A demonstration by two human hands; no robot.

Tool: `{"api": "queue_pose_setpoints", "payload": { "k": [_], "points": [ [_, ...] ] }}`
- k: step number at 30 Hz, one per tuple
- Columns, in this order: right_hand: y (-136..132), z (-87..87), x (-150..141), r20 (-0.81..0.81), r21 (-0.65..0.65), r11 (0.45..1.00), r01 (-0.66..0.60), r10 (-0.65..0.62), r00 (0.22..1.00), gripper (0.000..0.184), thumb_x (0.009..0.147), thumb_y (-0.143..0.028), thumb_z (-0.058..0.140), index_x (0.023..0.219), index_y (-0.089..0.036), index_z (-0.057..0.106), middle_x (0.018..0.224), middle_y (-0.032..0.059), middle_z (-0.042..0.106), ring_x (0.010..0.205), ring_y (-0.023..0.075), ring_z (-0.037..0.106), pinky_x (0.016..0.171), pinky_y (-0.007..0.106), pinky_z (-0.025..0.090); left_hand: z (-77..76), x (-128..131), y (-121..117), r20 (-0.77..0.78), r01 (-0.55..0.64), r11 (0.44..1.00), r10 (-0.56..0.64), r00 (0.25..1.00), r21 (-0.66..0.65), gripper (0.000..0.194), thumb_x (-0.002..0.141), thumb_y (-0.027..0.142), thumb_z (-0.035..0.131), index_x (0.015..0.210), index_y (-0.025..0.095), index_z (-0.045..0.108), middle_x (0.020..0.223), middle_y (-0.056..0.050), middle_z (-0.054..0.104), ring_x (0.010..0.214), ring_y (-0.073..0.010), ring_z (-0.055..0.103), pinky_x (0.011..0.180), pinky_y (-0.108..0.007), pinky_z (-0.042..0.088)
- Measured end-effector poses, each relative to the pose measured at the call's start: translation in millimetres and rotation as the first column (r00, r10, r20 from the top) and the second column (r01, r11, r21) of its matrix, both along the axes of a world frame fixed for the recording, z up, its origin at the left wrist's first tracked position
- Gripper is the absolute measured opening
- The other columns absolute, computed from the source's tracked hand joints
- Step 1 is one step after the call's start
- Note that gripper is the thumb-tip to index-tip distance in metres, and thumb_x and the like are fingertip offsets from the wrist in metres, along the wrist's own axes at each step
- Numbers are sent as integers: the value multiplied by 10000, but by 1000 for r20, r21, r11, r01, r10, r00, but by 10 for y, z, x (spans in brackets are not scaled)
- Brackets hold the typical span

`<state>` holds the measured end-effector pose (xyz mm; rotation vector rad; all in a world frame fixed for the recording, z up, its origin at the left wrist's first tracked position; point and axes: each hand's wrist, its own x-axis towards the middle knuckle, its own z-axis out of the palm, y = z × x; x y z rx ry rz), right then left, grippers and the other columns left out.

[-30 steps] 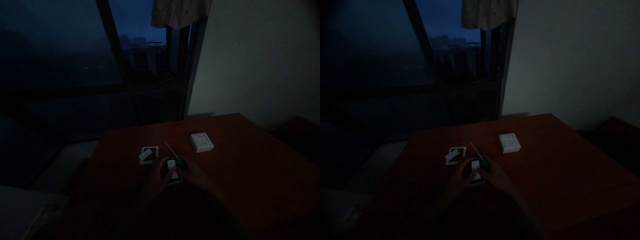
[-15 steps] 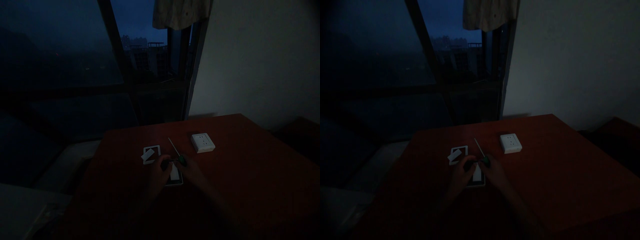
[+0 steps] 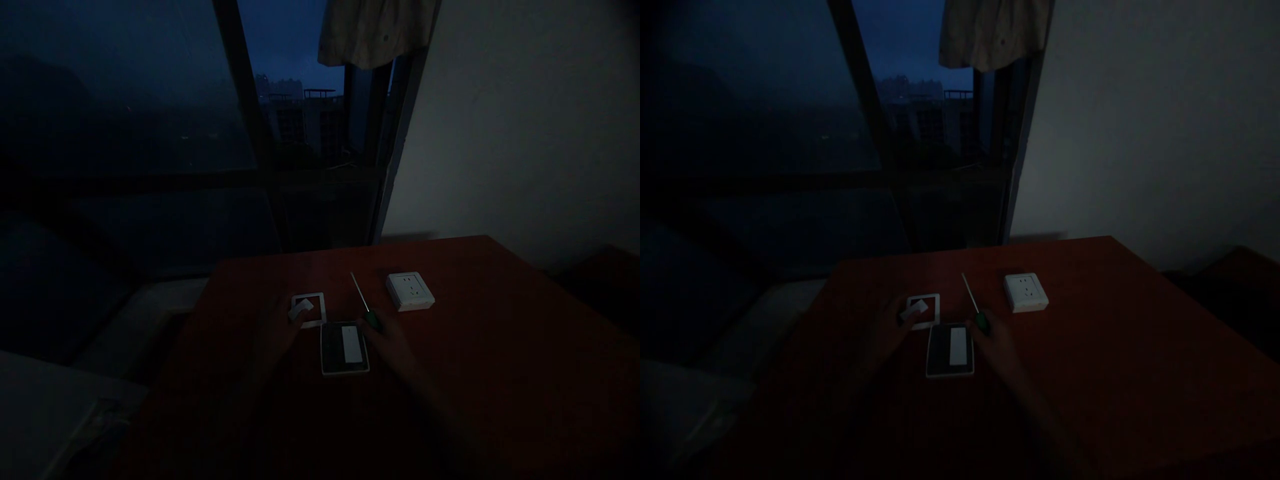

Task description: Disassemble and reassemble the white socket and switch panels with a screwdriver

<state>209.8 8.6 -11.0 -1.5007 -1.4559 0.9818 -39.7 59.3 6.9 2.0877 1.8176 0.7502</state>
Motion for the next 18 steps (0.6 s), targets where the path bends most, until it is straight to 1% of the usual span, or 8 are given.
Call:
{"api": "queue_pose_setpoints", "payload": {
  "k": [3,6,10,13,15,17,18],
  "points": [
    [-3,16,9,-14,-12,1000,-11,11,1000,322,813,-514,555,848,-196,592,747,9,631,699,179,598,617,269,464,-35,-58,23,13,27,997,-26,1000,-75,295,863,395,542,1072,200,616,1071,-95,639,980,-276,597,857,-386,441],
    [-3,2,16,-24,-26,1000,-6,5,1000,337,814,-530,547,854,-199,593,715,-1,623,662,175,590,582,265,457,-25,-91,28,45,32,994,-27,999,-105,241,858,363,533,1016,214,637,1015,-80,669,915,-257,621,808,-356,456],
    [-11,-9,15,-41,-37,999,-11,9,999,345,825,-541,527,840,-201,578,680,-14,595,604,157,567,528,249,441,67,-151,33,116,38,990,-22,993,-134,251,845,382,523,958,215,672,1022,-74,686,950,-266,624,845,-376,456],
    [-24,9,14,-41,-32,999,-6,5,999,332,826,-532,533,789,-204,566,661,-18,571,593,151,549,524,246,432,165,-151,-12,184,54,986,-25,983,-159,288,851,415,500,940,212,683,1014,-58,698,943,-252,638,829,-365,479],
    [-39,36,18,-37,-27,1000,16,-17,999,326,818,-524,548,769,-202,563,672,-10,572,618,157,549,548,252,438,218,-98,-86,287,43,979,17,958,-200,317,845,444,504,973,211,676,1016,-52,700,912,-241,648,779,-349,502],
    [-60,80,25,-39,-24,999,48,-49,998,319,826,-515,541,792,-200,570,696,1,588,640,164,555,568,261,447,254,-6,-190,445,44,958,90,891,-282,322,814,452,547,983,203,662,978,-48,703,846,-230,656,700,-325,516],
    [-71,109,30,-42,-24,998,62,-63,997,315,829,-511,537,816,-199,577,713,8,599,649,167,560,572,264,450,267,48,-248,517,78,941,111,849,-331,314,802,441,566,981,198,652,943,-43,703,806,-220,656,658,-307,514]
  ]
}}
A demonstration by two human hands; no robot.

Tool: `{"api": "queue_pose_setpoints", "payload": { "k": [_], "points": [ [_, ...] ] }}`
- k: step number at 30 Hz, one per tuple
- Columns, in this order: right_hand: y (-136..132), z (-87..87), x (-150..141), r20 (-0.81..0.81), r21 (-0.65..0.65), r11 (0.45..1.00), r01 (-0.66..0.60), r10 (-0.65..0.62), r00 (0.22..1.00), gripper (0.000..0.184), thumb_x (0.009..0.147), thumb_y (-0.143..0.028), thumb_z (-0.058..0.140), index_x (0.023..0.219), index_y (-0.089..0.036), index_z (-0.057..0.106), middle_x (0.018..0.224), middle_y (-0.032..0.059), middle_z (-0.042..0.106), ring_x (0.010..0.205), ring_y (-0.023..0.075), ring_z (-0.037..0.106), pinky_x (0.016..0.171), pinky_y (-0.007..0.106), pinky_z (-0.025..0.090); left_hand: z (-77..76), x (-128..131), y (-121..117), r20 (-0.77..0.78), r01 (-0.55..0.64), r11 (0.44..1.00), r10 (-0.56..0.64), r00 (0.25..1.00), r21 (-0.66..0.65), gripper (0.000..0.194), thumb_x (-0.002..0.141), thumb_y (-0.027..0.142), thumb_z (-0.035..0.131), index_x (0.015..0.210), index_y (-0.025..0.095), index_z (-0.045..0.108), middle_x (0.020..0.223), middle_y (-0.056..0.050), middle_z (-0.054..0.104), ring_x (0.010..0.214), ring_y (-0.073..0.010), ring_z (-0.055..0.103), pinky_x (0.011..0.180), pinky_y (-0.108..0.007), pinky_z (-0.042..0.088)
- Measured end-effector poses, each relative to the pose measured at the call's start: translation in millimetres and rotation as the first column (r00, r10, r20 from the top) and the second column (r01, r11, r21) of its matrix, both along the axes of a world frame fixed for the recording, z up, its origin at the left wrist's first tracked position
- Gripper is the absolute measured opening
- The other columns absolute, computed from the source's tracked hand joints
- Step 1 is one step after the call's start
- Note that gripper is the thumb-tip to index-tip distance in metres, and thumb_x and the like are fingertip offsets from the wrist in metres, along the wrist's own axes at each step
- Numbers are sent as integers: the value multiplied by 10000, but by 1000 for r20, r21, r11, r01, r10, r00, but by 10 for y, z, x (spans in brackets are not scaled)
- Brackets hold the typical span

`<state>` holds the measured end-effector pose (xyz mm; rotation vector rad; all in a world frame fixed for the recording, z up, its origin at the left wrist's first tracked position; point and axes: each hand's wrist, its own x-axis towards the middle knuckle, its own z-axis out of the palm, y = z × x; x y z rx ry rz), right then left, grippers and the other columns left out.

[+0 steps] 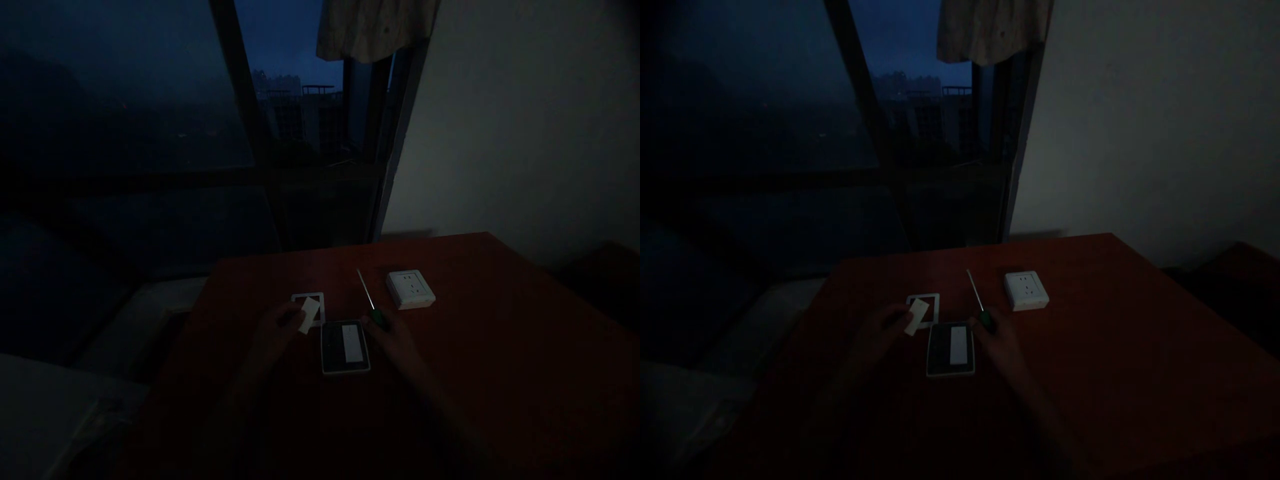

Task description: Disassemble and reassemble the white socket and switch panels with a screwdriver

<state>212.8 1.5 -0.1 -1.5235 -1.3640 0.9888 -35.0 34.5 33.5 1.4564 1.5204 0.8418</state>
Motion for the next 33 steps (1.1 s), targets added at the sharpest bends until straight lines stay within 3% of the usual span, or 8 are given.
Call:
{"api": "queue_pose_setpoints", "payload": {
  "k": [5,9,15,21,24,29,33],
  "points": [
    [-20,183,-20,11,20,1000,16,-16,1000,327,821,-495,564,935,-192,609,805,38,656,695,188,595,588,281,463,54,224,-229,216,176,982,-156,964,-75,221,796,365,588,920,185,621,761,0,662,623,-139,598,569,-230,452],
    [27,270,-143,46,62,992,-105,103,994,307,789,-464,619,942,-200,644,805,21,680,710,186,615,602,273,465,36,303,-294,254,231,964,-192,948,-131,264,797,415,601,926,185,602,750,0,659,614,-143,597,557,-229,447],
    [71,298,-274,150,110,962,-249,231,961,156,785,-310,625,901,-209,649,804,2,679,718,162,608,630,250,448,-77,330,-296,51,215,976,-216,975,18,254,818,454,578,826,206,632,831,-12,682,812,-206,637,714,-289,495],
    [70,349,-230,279,109,940,-325,285,917,66,802,-259,587,816,-211,629,756,3,658,681,160,599,602,252,398,-72,312,-270,-36,194,969,-191,981,154,219,797,374,622,972,245,653,1019,-34,674,955,-229,623,853,-344,488],
    [93,370,-236,341,93,939,-331,282,897,56,803,-243,573,788,-211,615,764,19,662,683,167,597,602,259,386,-115,301,-269,-38,224,960,-221,975,168,218,794,320,632,1000,248,646,1046,-41,662,977,-228,615,884,-360,483],
    [118,423,-280,416,52,943,-328,278,866,61,789,-219,574,823,-210,625,803,31,676,703,167,608,607,250,385,-150,290,-291,-85,279,946,-268,960,168,417,784,251,645,1193,266,563,1204,-50,583,1074,-231,568,930,-375,462],
    [125,440,-299,452,26,945,-327,281,846,57,776,-238,612,814,-197,623,800,30,679,691,158,604,588,236,373,-125,284,-303,-165,339,918,-309,937,205,383,807,239,626,1183,268,564,1201,-46,565,1084,-227,551,932,-367,457]
  ]
}}
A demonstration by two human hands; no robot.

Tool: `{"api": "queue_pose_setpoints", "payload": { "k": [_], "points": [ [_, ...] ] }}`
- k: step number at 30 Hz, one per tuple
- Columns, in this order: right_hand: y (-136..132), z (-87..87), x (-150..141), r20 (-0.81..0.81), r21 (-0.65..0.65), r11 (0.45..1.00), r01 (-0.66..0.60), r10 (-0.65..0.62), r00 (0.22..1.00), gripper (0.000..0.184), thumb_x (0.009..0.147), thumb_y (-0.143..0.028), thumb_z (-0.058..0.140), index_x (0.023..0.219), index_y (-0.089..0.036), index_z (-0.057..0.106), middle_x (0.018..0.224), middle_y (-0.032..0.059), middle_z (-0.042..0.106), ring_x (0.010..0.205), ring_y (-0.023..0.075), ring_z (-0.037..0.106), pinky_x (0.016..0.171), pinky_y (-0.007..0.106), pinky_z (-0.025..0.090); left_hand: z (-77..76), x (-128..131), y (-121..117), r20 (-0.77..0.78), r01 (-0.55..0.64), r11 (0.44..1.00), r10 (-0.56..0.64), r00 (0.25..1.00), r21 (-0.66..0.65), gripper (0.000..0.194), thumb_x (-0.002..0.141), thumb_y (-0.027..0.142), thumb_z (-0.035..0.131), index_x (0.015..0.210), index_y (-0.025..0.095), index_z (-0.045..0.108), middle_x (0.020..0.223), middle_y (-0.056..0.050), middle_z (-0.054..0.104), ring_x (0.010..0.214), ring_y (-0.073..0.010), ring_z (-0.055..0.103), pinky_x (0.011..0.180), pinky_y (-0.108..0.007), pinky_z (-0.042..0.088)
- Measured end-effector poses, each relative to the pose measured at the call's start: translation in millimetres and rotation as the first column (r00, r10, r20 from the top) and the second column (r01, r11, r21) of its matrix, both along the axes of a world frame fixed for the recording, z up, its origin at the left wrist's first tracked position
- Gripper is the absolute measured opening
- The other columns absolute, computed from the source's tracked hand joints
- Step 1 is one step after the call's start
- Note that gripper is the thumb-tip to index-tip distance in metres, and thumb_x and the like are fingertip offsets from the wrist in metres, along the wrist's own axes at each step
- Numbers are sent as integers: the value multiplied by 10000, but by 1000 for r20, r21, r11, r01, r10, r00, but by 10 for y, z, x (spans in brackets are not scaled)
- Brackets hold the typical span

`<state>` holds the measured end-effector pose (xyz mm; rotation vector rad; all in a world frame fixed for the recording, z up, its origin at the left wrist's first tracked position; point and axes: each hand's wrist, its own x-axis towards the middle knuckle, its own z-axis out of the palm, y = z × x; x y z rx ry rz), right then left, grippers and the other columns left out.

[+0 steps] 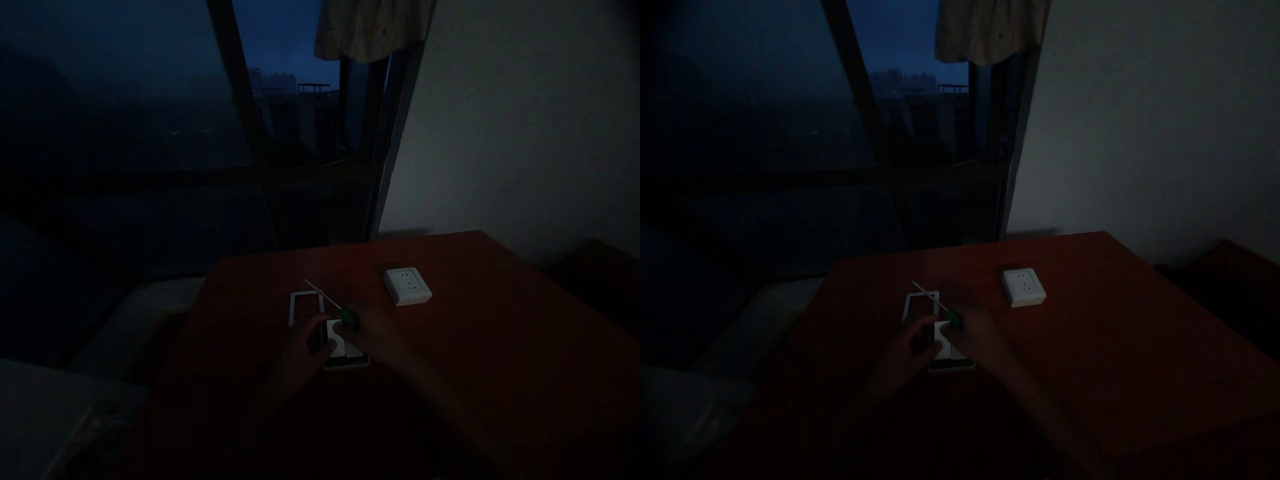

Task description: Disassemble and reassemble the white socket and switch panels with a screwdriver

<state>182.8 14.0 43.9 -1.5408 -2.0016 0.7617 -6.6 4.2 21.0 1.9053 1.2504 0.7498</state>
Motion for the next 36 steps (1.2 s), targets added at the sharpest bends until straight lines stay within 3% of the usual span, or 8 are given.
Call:
{"api": "queue_pose_setpoints", "payload": {
  "k": [8,12,15,20,31,36],
  "points": [
    [9,-58,0,68,13,1000,9,-10,998,96,777,-264,641,865,-225,637,899,27,678,791,170,612,669,249,400,-26,7,19,-5,4,1000,-3,1000,20,357,790,234,642,1140,263,581,1187,-45,537,1116,-228,535,945,-356,452],
    [-21,-117,92,107,6,991,135,-135,985,309,770,-394,652,1018,-211,623,1068,103,639,887,233,616,710,302,425,-11,-7,15,11,6,999,-6,1000,-39,449,779,242,647,1214,252,536,1266,-65,509,1139,-241,524,963,-375,444],
    [-69,-191,187,117,-18,977,213,-209,971,444,773,-481,629,1081,-162,603,1076,152,635,926,275,622,722,339,453,-7,-6,4,30,-28,991,32,999,-128,531,783,276,645,1287,239,481,1334,-90,494,1191,-268,501,1003,-413,414],
    [-141,-285,206,-13,-73,988,137,-139,990,675,748,-502,657,1317,-189,473,1260,120,596,1112,258,581,877,343,460,-76,16,-3,86,7,975,12,996,-224,511,818,331,615,1297,219,475,1314,-99,541,1181,-263,528,995,-403,425],
    [-117,-173,133,76,-129,989,79,-69,995,601,712,-476,690,1235,-208,561,1212,113,630,1093,279,590,872,363,449,-93,58,-10,102,-6,969,32,994,-246,470,833,342,582,1270,201,478,1286,-106,561,1163,-269,542,976,-397,432],
    [-86,-210,158,89,-129,990,63,-51,995,549,721,-471,676,1179,-182,588,1164,124,644,1045,275,607,827,351,462,-152,67,-23,121,15,973,13,993,-232,474,847,337,569,1288,203,455,1315,-110,540,1181,-263,531,985,-394,427]
  ]
}}
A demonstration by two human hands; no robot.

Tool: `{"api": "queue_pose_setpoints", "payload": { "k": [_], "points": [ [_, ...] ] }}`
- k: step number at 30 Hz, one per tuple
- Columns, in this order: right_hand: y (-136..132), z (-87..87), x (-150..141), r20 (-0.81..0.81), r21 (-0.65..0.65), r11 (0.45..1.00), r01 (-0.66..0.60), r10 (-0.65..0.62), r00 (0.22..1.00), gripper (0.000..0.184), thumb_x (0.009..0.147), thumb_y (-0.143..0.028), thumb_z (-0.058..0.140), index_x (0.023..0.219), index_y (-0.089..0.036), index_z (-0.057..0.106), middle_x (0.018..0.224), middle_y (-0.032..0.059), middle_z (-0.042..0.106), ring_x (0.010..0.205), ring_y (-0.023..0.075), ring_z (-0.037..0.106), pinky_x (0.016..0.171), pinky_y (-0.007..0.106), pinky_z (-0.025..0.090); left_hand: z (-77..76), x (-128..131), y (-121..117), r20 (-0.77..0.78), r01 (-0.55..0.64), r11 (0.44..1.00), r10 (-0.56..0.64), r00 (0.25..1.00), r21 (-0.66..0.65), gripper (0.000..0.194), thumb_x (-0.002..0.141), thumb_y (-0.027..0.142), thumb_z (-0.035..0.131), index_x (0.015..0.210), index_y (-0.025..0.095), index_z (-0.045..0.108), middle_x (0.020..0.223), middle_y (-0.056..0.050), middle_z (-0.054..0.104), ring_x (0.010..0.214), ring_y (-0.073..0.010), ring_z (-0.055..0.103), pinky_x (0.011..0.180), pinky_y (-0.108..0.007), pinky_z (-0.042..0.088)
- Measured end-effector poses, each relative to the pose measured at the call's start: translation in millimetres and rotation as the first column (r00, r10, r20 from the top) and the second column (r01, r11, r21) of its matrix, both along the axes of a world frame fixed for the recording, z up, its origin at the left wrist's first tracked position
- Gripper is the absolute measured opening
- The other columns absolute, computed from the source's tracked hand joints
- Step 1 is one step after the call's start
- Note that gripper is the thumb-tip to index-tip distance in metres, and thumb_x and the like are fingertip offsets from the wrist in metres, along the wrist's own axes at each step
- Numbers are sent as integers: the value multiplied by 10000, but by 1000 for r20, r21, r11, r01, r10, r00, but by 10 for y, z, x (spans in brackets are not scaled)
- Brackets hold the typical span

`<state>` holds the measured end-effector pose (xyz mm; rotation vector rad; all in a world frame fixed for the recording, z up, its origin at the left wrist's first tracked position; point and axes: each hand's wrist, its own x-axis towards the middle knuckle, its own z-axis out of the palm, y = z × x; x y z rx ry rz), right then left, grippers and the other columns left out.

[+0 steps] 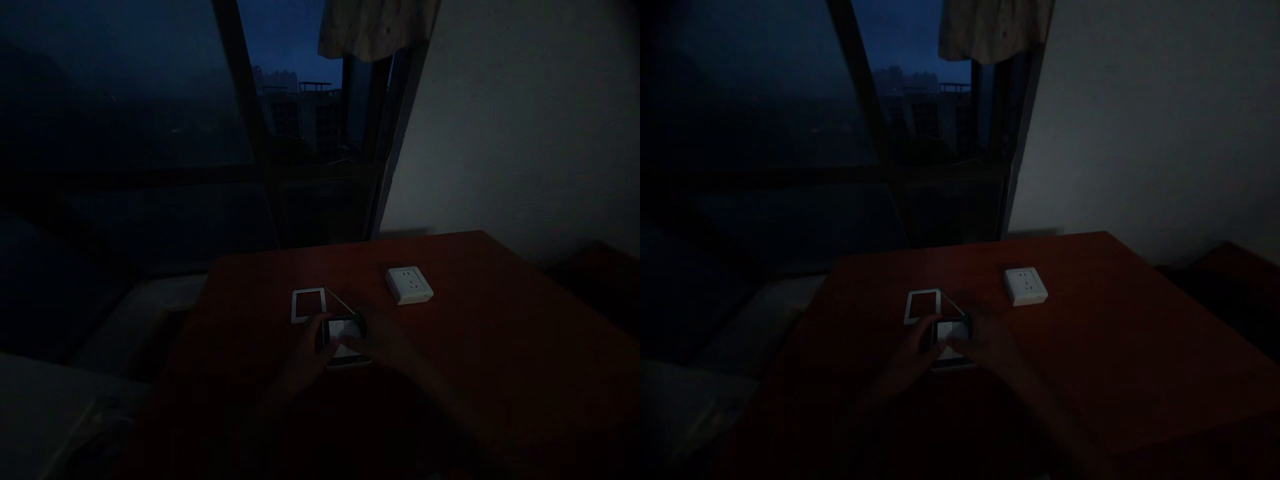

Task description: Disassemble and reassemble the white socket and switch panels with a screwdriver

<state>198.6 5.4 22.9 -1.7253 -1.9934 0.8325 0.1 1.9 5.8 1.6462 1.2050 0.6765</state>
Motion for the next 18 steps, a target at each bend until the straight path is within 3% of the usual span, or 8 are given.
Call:
{"api": "queue_pose_setpoints", "payload": {
  "k": [6,12,18],
  "points": [
    [-12,-25,-13,17,20,1000,15,-16,1000,532,727,-486,665,1136,-154,592,1119,146,648,1017,284,614,824,359,458,0,5,-20,-1,-14,1000,14,1000,26,466,861,365,560,1289,217,453,1329,-102,525,1207,-260,507,1014,-400,400],
    [-8,-34,-53,8,50,997,52,-53,999,536,767,-494,632,1193,-176,557,1165,144,625,1048,287,596,845,371,443,45,64,-29,40,-56,998,57,998,-20,409,868,392,528,1235,219,478,1243,-82,572,1124,-250,549,939,-373,444],
    [47,-74,-46,-53,13,997,78,-77,996,451,786,-595,578,983,-190,611,940,63,675,810,199,626,657,276,453,5,136,48,-10,-123,991,123,992,46,248,882,358,465,1066,217,552,1053,-48,630,1029,-236,575,891,-358,454]
  ]
}}
